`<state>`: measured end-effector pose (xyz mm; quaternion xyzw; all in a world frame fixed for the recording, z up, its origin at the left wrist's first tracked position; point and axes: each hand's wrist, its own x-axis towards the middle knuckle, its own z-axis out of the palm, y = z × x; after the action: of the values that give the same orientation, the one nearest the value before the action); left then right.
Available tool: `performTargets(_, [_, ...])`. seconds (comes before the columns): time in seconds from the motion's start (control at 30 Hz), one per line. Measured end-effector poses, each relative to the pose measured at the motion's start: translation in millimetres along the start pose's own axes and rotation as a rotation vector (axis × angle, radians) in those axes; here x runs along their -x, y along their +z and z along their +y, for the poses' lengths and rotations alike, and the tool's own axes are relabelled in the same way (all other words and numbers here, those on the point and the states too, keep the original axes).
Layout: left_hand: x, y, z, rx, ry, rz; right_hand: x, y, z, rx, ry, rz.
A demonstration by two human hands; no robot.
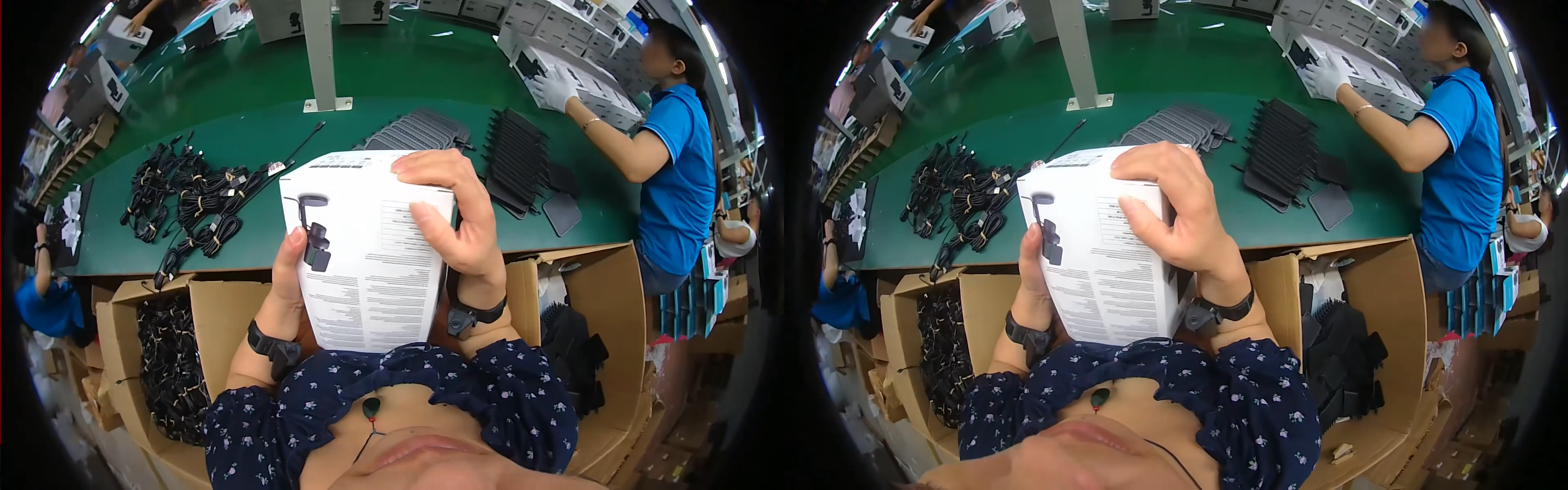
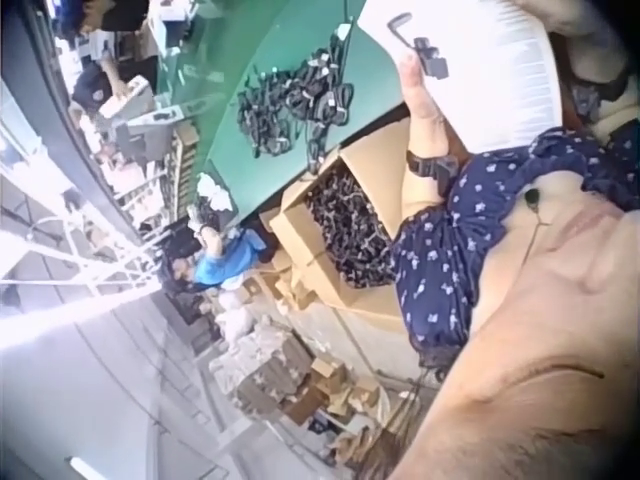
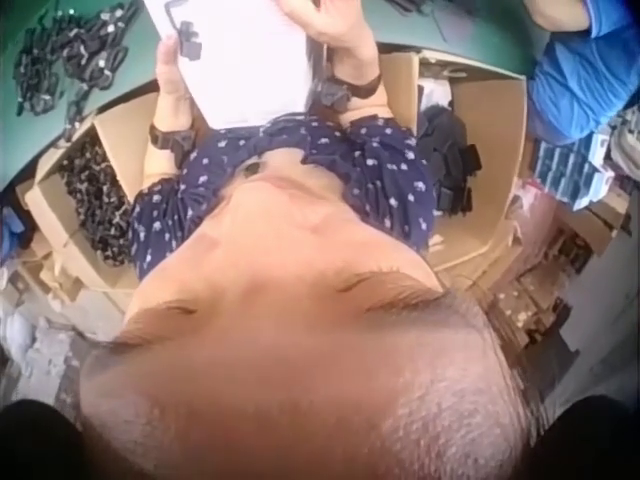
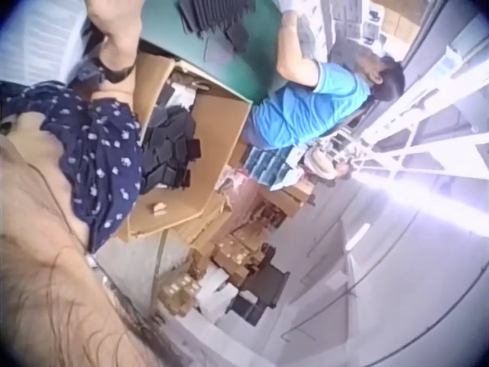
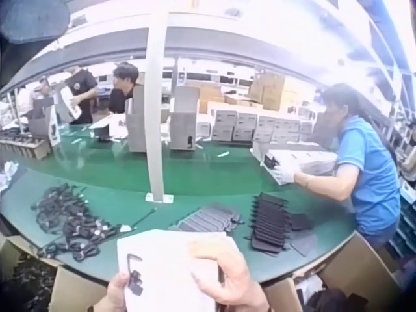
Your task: The person picks up a cable and a base plate, assembles them, and places the unit into a tray. They then fold a cardboard box, insert the assembly, and close the box before picking up another base plate.
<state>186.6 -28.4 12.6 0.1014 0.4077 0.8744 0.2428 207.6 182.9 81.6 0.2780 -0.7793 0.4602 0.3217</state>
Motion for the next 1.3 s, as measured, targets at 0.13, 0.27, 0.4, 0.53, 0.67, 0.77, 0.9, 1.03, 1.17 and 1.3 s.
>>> performTargets(0.13, [-1.7,0.4,4.0,0.07,0.021,-0.024,4.1,1.0,-2.3,-0.126,0.046,0.056])
performTargets(0.27, [-4.7,17.4,33.5,-0.126,0.18,-0.017,-0.6,2.9,0.4,-0.184,-0.087,0.182])
performTargets(0.4, [-6.8,22.6,77.7,-0.357,0.612,0.276,1.7,-17.5,-14.2,0.064,-0.021,0.499])
performTargets(0.53, [-24.0,28.9,122.3,-0.031,0.811,0.338,35.1,-14.6,-7.4,-0.269,-0.117,0.107])
performTargets(0.67, [-49.0,60.3,103.4,-0.11,0.828,0.351,29.0,10.5,-1.8,0.082,0.226,-0.084])
performTargets(0.77, [-74.7,43.4,85.8,-0.022,0.818,0.304,26.0,24.0,3.5,-0.124,0.421,0.063])
performTargets(0.9, [-99.2,23.2,63.9,0.064,0.635,0.172,22.4,22.0,-3.9,-0.461,0.384,0.188])
performTargets(1.03, [-109.5,14.3,48.2,0.038,0.605,0.008,20.4,13.4,3.7,-0.451,0.404,0.336])
performTargets(1.17, [-111.9,17.1,55.3,-0.346,0.708,0.06,13.5,-10.4,10.5,-0.515,0.412,0.421])
performTargets(1.3, [-124.3,7.9,59.6,-0.516,0.69,-0.082,14.0,-35.6,14.1,-0.31,0.442,0.284])
